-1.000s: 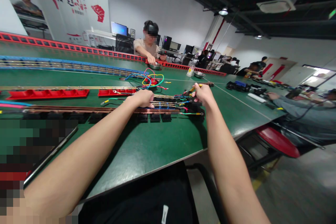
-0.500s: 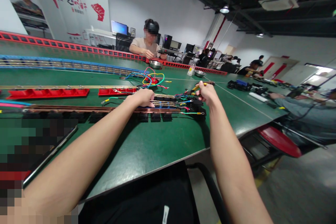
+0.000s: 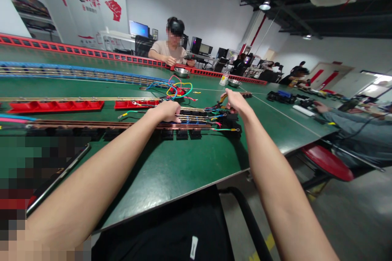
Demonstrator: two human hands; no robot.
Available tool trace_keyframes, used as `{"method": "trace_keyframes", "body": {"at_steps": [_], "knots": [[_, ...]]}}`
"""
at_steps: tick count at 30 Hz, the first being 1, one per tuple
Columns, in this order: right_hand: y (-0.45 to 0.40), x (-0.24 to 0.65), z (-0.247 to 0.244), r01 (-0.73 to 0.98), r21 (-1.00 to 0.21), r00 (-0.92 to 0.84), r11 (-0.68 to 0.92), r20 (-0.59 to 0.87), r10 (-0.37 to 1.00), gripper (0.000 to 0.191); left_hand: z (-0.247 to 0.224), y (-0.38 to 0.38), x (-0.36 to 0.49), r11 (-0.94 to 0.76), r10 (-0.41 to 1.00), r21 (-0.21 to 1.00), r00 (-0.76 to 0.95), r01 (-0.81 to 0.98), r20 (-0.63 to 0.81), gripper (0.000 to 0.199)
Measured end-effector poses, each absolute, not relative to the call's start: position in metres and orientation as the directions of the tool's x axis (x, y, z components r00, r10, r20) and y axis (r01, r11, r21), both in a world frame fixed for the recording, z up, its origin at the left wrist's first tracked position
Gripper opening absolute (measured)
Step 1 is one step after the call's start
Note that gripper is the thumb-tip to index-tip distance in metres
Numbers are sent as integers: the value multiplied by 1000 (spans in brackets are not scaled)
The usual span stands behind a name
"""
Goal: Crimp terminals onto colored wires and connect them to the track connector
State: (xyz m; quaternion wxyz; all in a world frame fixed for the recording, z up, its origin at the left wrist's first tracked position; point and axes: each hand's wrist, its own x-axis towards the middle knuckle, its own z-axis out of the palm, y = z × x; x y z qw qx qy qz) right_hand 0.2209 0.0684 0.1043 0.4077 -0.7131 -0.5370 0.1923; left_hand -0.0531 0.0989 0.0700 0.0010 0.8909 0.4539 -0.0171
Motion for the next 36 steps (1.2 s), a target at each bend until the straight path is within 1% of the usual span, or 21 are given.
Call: {"method": "trace_keyframes", "body": {"at_steps": [3,5,7,9,12,15,18,20,23,28,31,33,36], "knots": [[64,217,104,663,-744,304,-77,173,937,41,70,98,-54,-585,811,-14,585,811,-30,35],[57,216,106,675,-732,279,-90,140,950,39,70,98,-54,-582,813,-19,581,813,-32,34],[50,219,107,654,-747,269,-119,82,960,39,69,98,-54,-583,812,-15,582,812,-31,35],[44,225,108,600,-784,266,-161,6,964,37,69,99,-55,-584,811,-6,584,812,-29,35],[38,238,104,473,-855,250,-213,-101,963,31,69,99,-55,-581,813,11,581,814,-33,35],[36,248,96,390,-890,228,-237,-156,961,30,70,97,-54,-582,812,18,582,813,-38,35],[36,254,89,344,-902,224,-262,-191,956,30,71,96,-54,-576,817,15,576,818,-42,35],[36,256,88,353,-898,212,-262,-196,957,31,71,96,-54,-573,819,12,573,820,-43,35],[36,256,88,424,-874,161,-235,-183,970,31,70,98,-54,-579,814,13,579,815,-36,37],[36,250,88,606,-786,47,-120,-115,992,31,68,99,-56,-580,813,30,581,814,-25,39],[36,243,88,693,-718,18,-70,-80,997,34,68,99,-56,-580,814,12,580,815,-29,39],[37,237,90,775,-630,-3,-52,-85,996,40,69,98,-56,-583,812,-10,582,813,-34,39],[38,228,93,912,-411,-30,-1,-70,997,44,68,99,-55,-587,810,-33,586,809,-36,39]]}}
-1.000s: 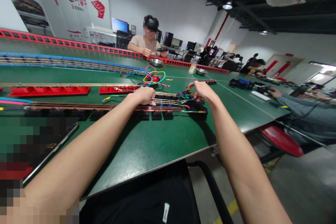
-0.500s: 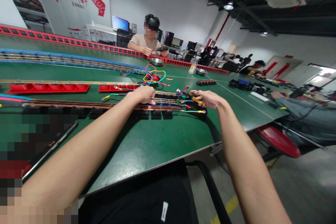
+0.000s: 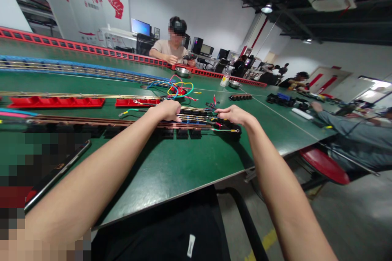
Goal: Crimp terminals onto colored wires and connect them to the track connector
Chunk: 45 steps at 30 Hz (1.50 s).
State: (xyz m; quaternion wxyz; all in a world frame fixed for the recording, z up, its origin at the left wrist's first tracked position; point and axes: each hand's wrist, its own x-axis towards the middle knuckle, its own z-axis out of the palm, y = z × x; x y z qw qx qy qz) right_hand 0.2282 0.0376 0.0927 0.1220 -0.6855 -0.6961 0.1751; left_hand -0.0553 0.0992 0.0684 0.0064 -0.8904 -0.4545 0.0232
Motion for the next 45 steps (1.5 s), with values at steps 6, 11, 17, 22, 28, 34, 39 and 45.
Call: {"method": "trace_keyframes", "body": {"at_steps": [6,11,17,22,28,34,39,45], "knots": [[32,208,92,979,-204,-30,25,-22,999,40,67,101,-56,-596,803,-14,596,803,-22,39],[26,193,85,997,-58,60,-58,27,998,44,67,101,-56,-598,802,-12,597,802,-27,39],[20,189,77,1000,5,19,-19,80,997,40,68,100,-56,-596,803,-17,595,803,-34,39],[14,192,63,999,-10,-44,47,228,973,59,68,101,-56,-597,802,-29,596,802,-34,39],[29,188,58,985,-153,-13,80,398,917,41,69,101,-56,-586,810,-12,586,810,-32,37],[46,196,65,753,-657,351,-42,347,870,45,69,100,-55,-586,810,3,586,810,-27,38],[53,204,67,339,-927,595,-161,79,800,39,69,100,-55,-590,807,-1,590,807,-34,39],[54,207,72,33,-976,588,-216,-156,794,37,71,98,-55,-587,809,-20,587,809,-29,40]]}}
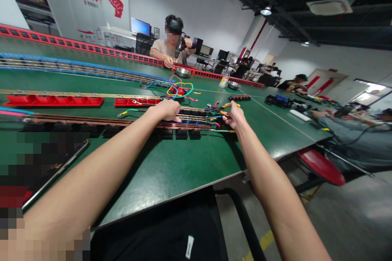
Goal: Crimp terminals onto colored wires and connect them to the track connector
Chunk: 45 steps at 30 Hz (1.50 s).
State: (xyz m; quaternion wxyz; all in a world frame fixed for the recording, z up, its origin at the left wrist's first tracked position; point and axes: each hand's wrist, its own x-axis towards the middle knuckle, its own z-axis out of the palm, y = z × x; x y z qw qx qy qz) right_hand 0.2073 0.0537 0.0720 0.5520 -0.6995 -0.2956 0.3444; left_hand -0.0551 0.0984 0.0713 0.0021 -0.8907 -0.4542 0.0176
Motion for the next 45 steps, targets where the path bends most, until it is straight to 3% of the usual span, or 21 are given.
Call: {"method": "trace_keyframes", "body": {"at_steps": [6,13,15,17,20,22,28,31,34,39,45], "knots": [[52,211,78,-172,-943,495,-285,-333,803,41,75,94,-55,-572,820,-40,571,819,-37,39],[44,208,82,-125,-950,464,-285,-310,830,44,72,97,-57,-589,808,-48,588,807,-32,41],[43,206,78,-37,-965,473,-259,-245,846,43,72,96,-57,-594,804,-48,594,803,-28,40],[41,204,71,188,-962,486,-200,-86,870,41,73,96,-56,-599,800,-47,599,799,-23,39],[41,202,61,579,-808,438,-107,198,877,40,73,95,-56,-596,803,-42,596,802,-17,38],[41,202,57,673,-734,429,-89,289,856,41,72,95,-56,-590,808,-38,590,807,-18,38],[31,218,71,606,-788,537,-109,304,787,45,72,96,-56,-588,809,-35,587,808,-29,40],[6,224,83,690,-722,513,-49,441,736,46,73,95,-55,-580,815,-32,579,814,-28,39],[-34,222,89,669,-741,460,61,477,749,54,75,94,-55,-572,820,-25,572,820,-34,38],[-91,211,72,534,-839,413,104,365,834,54,75,93,-55,-576,817,-19,576,817,-36,38],[-94,214,44,461,-882,416,96,310,855,55,76,94,-53,-570,821,-46,568,820,-48,39]]}}
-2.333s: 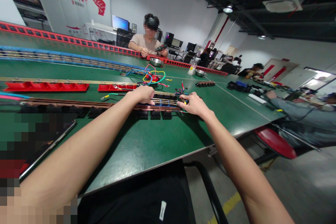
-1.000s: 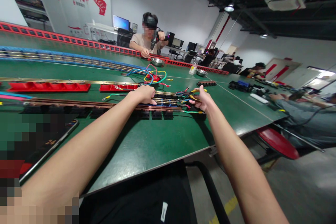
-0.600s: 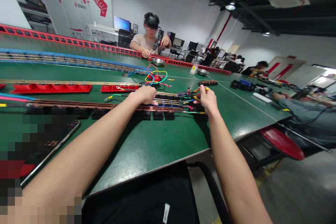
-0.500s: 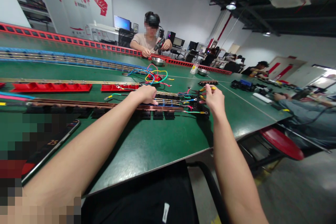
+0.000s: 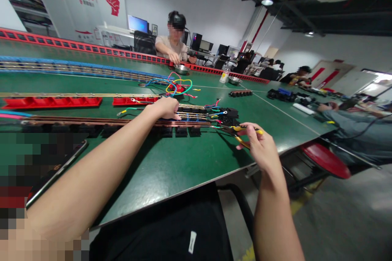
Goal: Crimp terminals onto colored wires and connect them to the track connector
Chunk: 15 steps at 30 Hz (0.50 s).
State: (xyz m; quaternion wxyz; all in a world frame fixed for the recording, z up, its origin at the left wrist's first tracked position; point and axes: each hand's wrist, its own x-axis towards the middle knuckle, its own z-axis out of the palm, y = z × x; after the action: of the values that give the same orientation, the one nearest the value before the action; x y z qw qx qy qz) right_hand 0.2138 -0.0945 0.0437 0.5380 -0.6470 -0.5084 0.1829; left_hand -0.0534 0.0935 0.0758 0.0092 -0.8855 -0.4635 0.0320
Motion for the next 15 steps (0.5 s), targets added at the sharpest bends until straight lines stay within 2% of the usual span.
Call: {"method": "trace_keyframes", "body": {"at_steps": [8,15], "knots": [[-81,211,9,430,-887,393,166,350,850,50,74,94,-53,-584,812,-68,582,809,-51,40],[-77,211,-4,448,-884,392,137,331,858,51,70,100,-53,-590,807,-58,588,805,-51,39]]}}
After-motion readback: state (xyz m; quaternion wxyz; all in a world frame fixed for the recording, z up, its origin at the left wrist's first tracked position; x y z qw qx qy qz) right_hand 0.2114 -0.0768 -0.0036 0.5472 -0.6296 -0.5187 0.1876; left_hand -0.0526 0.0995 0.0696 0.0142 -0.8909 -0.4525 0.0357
